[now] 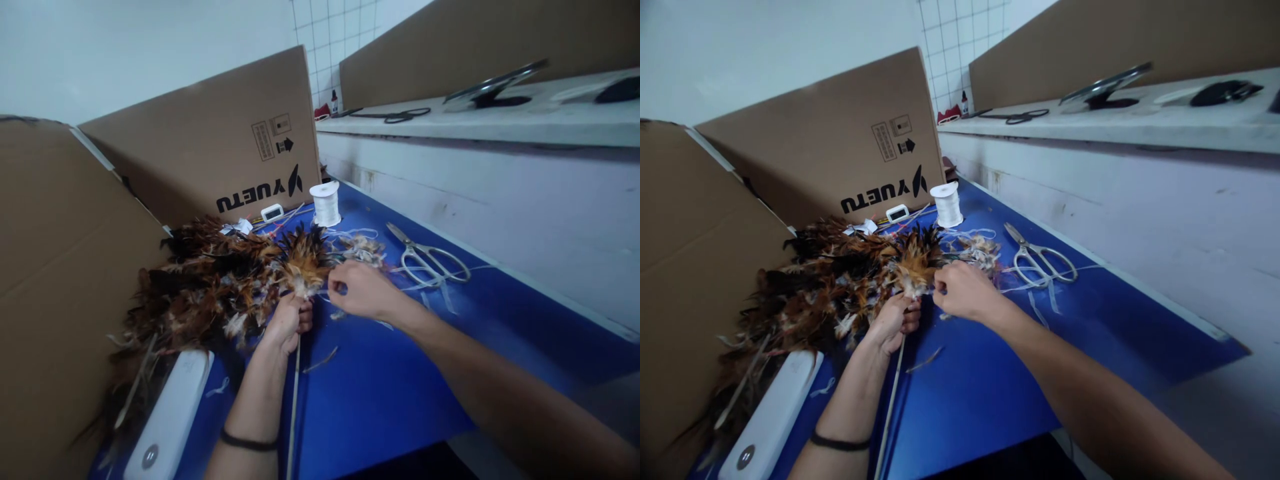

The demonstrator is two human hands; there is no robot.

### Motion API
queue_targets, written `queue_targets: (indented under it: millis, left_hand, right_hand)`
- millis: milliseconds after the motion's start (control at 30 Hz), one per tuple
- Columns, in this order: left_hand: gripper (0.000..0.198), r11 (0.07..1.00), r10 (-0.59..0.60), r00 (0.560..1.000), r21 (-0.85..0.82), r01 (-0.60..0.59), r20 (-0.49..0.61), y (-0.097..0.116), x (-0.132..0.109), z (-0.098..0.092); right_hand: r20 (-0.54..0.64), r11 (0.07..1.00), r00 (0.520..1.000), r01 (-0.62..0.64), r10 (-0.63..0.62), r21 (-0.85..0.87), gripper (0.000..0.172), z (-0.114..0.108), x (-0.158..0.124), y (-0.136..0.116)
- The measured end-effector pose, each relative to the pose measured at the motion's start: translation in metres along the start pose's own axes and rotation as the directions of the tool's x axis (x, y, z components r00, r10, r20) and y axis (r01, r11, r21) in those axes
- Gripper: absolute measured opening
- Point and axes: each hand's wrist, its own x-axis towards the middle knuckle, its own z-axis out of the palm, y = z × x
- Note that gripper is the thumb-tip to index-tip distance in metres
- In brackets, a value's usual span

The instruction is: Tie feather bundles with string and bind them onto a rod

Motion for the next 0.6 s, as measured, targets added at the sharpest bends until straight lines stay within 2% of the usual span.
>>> queue_targets:
  millis: [67, 100, 233, 300, 433, 600]
  left_hand:
    - [0.011, 1.000, 0.004, 1.000, -0.009, -0.004, 0.015, 0.000, 0.001, -0.002]
    - [0.011, 1.000, 0.007, 1.000, -0.006, -0.007, 0.017, 0.000, 0.001, -0.002]
    - [0.012, 1.000, 0.026, 1.000, 0.016, -0.026, 0.009, 0.000, 0.003, -0.004]
    - [0.012, 0.999, 0.039, 0.999, 0.024, -0.039, 0.010, -0.001, 0.004, -0.003]
    - [0.013, 0.998, 0.045, 0.999, 0.048, -0.045, -0.001, -0.003, 0.002, 0.001]
    - [0.013, 0.987, 0.067, 0.996, 0.149, -0.058, -0.054, -0.003, -0.003, 0.008]
  right_hand:
    - [0.061, 0.996, 0.997, 0.040, -0.036, -0.075, 0.011, 0.009, 0.000, 0.001]
    - [0.093, 0.998, 0.995, 0.032, -0.027, -0.055, 0.016, 0.014, 0.000, 0.001]
    - [0.258, 0.962, 0.964, -0.131, 0.067, 0.240, 0.015, 0.031, 0.003, -0.005]
    - [0.210, 0.931, 0.971, -0.176, 0.111, 0.320, 0.020, 0.036, 0.004, -0.008]
    - [0.061, 0.911, 0.973, -0.229, 0.222, 0.343, 0.026, 0.042, 0.007, -0.010]
    - [0.052, 0.867, 0.956, -0.285, 0.289, 0.409, 0.024, 0.042, 0.007, -0.007]
